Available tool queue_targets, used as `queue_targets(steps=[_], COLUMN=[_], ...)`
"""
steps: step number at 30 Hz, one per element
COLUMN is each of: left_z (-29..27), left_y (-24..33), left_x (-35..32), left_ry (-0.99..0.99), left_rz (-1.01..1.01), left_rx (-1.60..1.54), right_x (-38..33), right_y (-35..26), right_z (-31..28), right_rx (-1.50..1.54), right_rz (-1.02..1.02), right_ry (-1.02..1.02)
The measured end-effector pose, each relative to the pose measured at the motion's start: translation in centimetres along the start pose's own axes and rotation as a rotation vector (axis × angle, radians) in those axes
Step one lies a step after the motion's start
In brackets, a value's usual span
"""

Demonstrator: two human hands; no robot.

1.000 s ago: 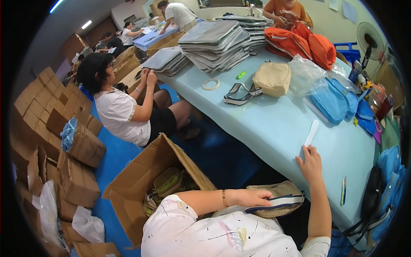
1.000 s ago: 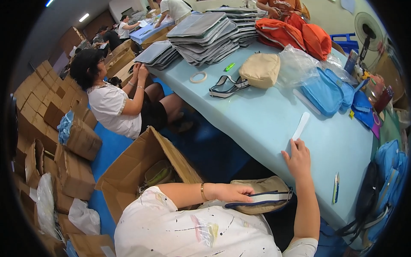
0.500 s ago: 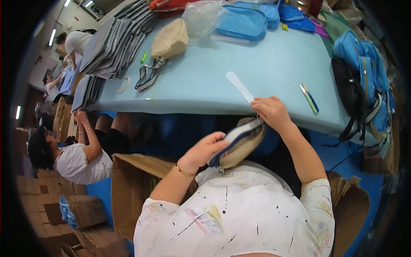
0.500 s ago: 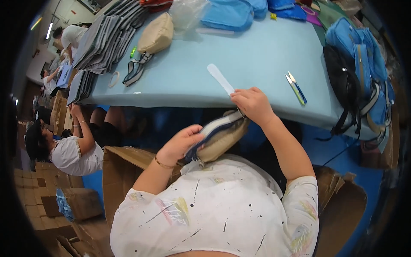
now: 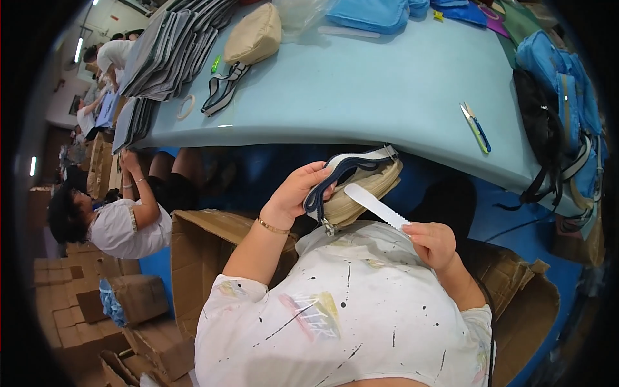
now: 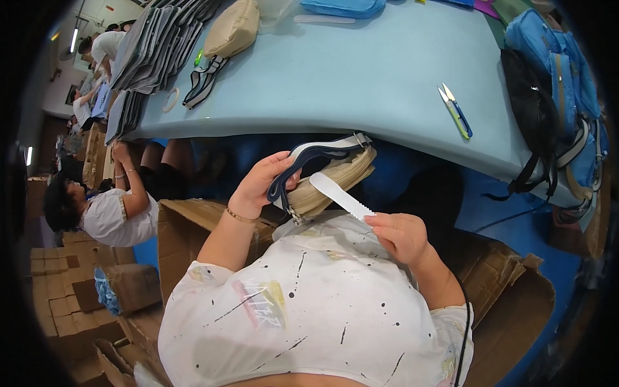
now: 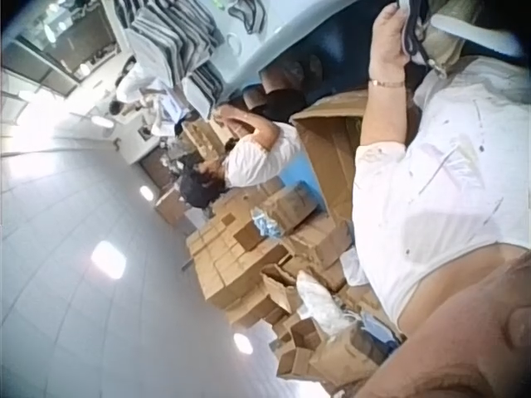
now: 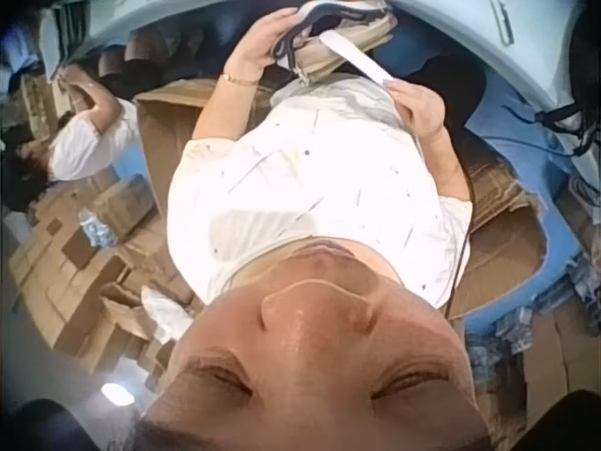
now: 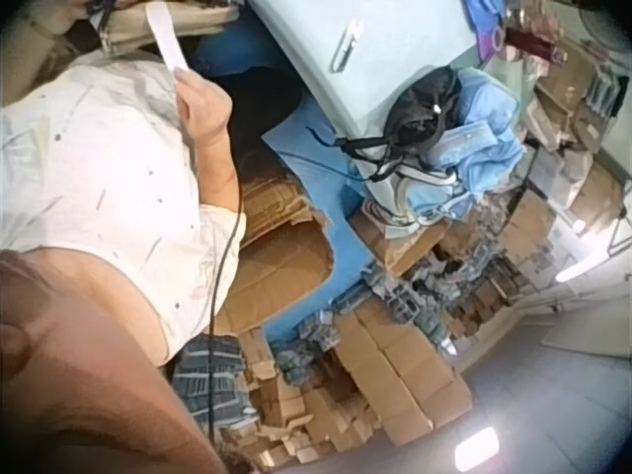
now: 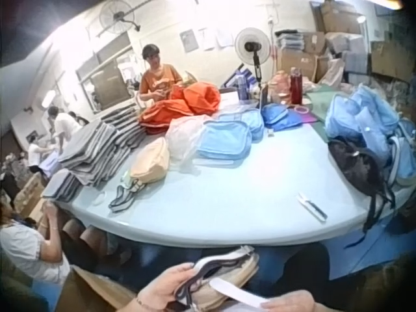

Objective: Assembling and trimming straps for small pouches at a factory workshop station.

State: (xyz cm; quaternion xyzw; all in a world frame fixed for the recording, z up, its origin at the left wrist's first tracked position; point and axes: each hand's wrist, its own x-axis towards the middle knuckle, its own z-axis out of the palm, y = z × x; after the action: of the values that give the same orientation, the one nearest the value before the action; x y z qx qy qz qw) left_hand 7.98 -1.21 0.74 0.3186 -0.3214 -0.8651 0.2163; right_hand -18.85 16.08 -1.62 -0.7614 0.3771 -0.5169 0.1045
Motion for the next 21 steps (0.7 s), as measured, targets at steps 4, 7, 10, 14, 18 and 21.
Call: queue_targets(steps=[4, 7, 10, 14, 18, 21], left_z=[0.5, 1.8, 2.9, 2.5, 2.5, 2.2], left_y=[0.2, 0.2, -0.4, -1.6, -2.0, -2.7], left_x=[-0.2, -0.7, -1.1, -1.3, -1.8, -1.4], left_ry=[0.029, 0.033, 0.031, -0.006, 0.002, -0.031], left_rz=[0.005, 0.016, -0.017, -0.073, -0.025, 0.0], left_rx=[0.05, 0.13, 0.176, 0.145, 0.13, 0.158], right_x=[-0.1, 0.5, 1.6, 2.1, 1.7, 0.8], right_y=[-0.1, 0.9, 2.2, 2.5, 2.2, 2.1], right_z=[0.7, 2.5, 4.5, 5.2, 5.1, 5.2], right_rx=[-0.009, -0.009, 0.006, 0.009, 0.064, 0.079], right_rz=[0.031, 0.084, 0.105, 0.016, -0.031, 0.012], right_ry=[0.045, 0.056, 0.036, 0.016, -0.026, -0.052])
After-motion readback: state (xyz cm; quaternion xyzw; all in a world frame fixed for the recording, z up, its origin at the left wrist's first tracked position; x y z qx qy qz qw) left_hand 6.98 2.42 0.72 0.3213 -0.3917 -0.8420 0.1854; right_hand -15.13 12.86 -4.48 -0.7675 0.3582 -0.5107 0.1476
